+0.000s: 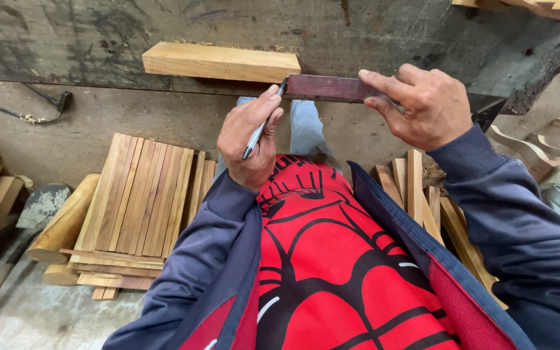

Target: The person picks up a small wooden plank from a pile and places it on a workbench. They then use a metal ruler and a pen to measure and mark the plank at several points.

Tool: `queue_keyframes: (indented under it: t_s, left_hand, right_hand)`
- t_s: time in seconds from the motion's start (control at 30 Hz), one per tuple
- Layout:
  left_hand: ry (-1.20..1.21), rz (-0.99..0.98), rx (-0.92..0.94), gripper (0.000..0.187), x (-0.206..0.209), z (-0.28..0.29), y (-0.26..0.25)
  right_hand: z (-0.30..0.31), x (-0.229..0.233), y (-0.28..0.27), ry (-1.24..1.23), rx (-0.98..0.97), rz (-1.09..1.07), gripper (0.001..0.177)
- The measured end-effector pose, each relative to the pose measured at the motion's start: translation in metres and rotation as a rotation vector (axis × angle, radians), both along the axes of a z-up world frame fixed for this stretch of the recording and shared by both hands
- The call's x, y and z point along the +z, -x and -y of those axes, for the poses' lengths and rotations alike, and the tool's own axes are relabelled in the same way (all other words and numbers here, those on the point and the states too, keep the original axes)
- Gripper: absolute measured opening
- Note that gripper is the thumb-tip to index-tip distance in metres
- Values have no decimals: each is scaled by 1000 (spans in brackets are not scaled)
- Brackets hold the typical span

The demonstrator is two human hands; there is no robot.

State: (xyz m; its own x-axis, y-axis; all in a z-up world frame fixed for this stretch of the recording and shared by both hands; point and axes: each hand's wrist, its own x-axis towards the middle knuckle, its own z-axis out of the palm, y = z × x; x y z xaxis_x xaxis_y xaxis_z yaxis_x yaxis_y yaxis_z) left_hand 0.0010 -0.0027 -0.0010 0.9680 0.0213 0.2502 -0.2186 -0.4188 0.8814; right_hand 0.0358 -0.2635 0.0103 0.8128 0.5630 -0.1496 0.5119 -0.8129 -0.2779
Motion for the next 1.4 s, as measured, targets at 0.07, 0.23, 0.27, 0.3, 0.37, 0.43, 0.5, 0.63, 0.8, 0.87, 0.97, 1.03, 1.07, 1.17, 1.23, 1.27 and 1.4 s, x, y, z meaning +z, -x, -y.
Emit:
queue_keyframes:
  t_s: [0.07,0.23,0.27,0.3,0.37,0.43,0.5,0.63,0.8,0.87,0.97,1.03,1.07,1.17,1.23,1.27,1.4]
  left_hand:
    - [-7,-24,22,12,3,0,1]
    - [142,84,-27,17,30,2,0]
    - [293,148,-101,18,35,2,3]
    - [296,167,-109,18,37,3,12]
    - [42,181,-478,34,41,3,30]
    - [-112,279,-572,30,65,14,21]
    - [-260,393,-668,32,76,18,15]
    - [-385,631,-775,32,78,7,-9]
    - [-25,640,-707,30,75,-20,-31]
    - [-22,393,-669,18,70,-33,-40]
    - [-190,278,-628,15,60,-48,-44]
    - [-206,249,-627,13,54,-51,-42]
    - [-215,219,-628,12,51,-52,-39]
    - [-196,143,-660,15,29,-62,-35]
    - [-210,105,-682,21,18,-68,-40]
    - [-224,74,-700,29,12,-69,-40]
    - [-312,-127,-736,14,6,-82,-60]
  right_hand:
    - [0,0,1,19,-3,10,32]
    - [2,34,6,-151,-51,22,33]
    - [1,48,9,-275,-114,-5,31]
    - [-3,64,17,-274,-116,16,31]
    - [-12,95,36,-537,-380,238,30]
    - [-28,125,50,-440,-639,375,38]
    - [-42,141,60,-338,-912,527,46]
    - [-56,135,72,-1225,-1576,106,20]
    - [-73,42,160,-1474,-2000,-532,21]
    - [-100,37,167,-1153,-1817,-945,89]
    - [-143,67,140,-635,-1384,80,20]
    - [-175,87,102,-718,-1208,147,36]
    - [-190,96,84,-791,-1032,215,53]
    - [-205,85,62,-833,-978,190,20]
    - [-211,71,59,-862,-1038,183,27]
    - [-213,63,61,-892,-1092,183,40]
    - [-173,90,46,-827,-1513,423,35]
